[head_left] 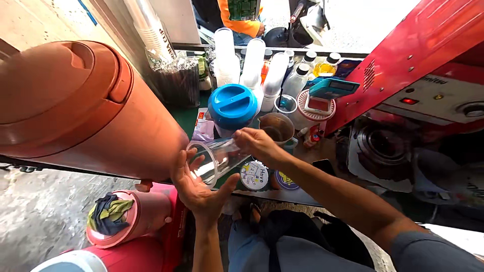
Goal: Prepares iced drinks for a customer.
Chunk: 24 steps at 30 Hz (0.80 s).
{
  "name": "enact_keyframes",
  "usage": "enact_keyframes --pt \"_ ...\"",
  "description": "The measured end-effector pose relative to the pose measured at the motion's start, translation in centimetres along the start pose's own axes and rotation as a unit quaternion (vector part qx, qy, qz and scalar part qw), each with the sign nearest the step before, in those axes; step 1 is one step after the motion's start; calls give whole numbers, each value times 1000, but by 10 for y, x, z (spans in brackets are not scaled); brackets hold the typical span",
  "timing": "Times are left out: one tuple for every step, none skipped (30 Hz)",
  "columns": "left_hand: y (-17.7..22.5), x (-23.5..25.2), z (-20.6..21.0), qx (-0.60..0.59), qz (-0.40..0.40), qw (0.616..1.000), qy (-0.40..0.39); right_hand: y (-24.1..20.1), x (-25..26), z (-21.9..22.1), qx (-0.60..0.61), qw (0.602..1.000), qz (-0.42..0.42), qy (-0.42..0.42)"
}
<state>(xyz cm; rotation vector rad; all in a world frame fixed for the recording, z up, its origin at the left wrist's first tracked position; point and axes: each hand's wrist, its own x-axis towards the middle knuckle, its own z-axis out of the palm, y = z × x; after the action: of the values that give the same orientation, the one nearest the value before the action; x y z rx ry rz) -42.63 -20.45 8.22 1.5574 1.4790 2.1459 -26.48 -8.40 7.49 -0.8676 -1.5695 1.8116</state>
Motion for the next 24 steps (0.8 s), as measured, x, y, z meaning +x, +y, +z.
enact_keyframes --pt "-2 0 -2 -12 -6 1000 15 4 3 7 -23 1000 0 -14" --pt "-4 1 -5 -12 -7 999 29 4 5 12 -56 998 8 -32" --pt "-6 2 -11 1 -10 999 35 -2 4 12 -115 992 13 -40" --pt "-12 0 -20 28 -19 999 30 -9 2 9 -198 980 0 -23" --pt "-22 -7 -31 60 -34 997 15 -15 -2 2 -271 962 -36 26" --pt "-36 -19 -41 97 -57 994 -12 -19 -4 -10 -323 939 -81 92" --pt "-56 -34 -49 139 -80 986 -50 -22 -2 -27 -352 914 -115 163" --pt "-77 -51 -53 176 -102 975 -93 -23 5 -45 -365 891 -135 235" --pt "-98 -66 -55 203 -121 962 -133 -21 16 -63 -374 870 -142 288" --pt "-114 -79 -55 220 -129 954 -158 -18 30 -78 -378 861 -133 314" --pt "-125 -88 -53 231 -124 951 -162 -13 44 -90 -381 862 -111 315" --pt "-131 -89 -51 239 -116 951 -158 -8 58 -99 -379 870 -87 302" --pt "-132 -88 -49 245 -113 950 -155 1 74 -106 -363 879 -77 299" --pt "-130 -87 -50 254 -111 948 -155 11 86 -112 -346 885 -72 303" --pt "-129 -86 -51 267 -104 946 -154 17 96 -117 -332 888 -71 309" --pt "-126 -85 -53 284 -89 942 -152 20 107 -123 -319 893 -69 310" --pt "-123 -83 -55 301 -67 940 -148 21 116 -129 -306 902 -61 298" --pt "-116 -81 -56 313 -42 938 -143 25 123 -134 -295 913 -54 276" --pt "-104 -76 -53 321 -13 938 -132 31 129 -137 -287 923 -52 251" --pt "-88 -67 -45 318 11 940 -120 36 136 -137 -274 931 -58 236" --pt "-70 -56 -30 297 23 947 -122 40 142 -137 -252 939 -65 227" --pt "-54 -45 -11 269 13 951 -153 42 145 -138 -230 945 -67 223" --pt "-44 -34 11 252 -25 943 -216 42 146 -137 -212 950 -69 221" --pt "-41 -23 33 250 -92 915 -303 43 145 -137 -200 952 -70 219"
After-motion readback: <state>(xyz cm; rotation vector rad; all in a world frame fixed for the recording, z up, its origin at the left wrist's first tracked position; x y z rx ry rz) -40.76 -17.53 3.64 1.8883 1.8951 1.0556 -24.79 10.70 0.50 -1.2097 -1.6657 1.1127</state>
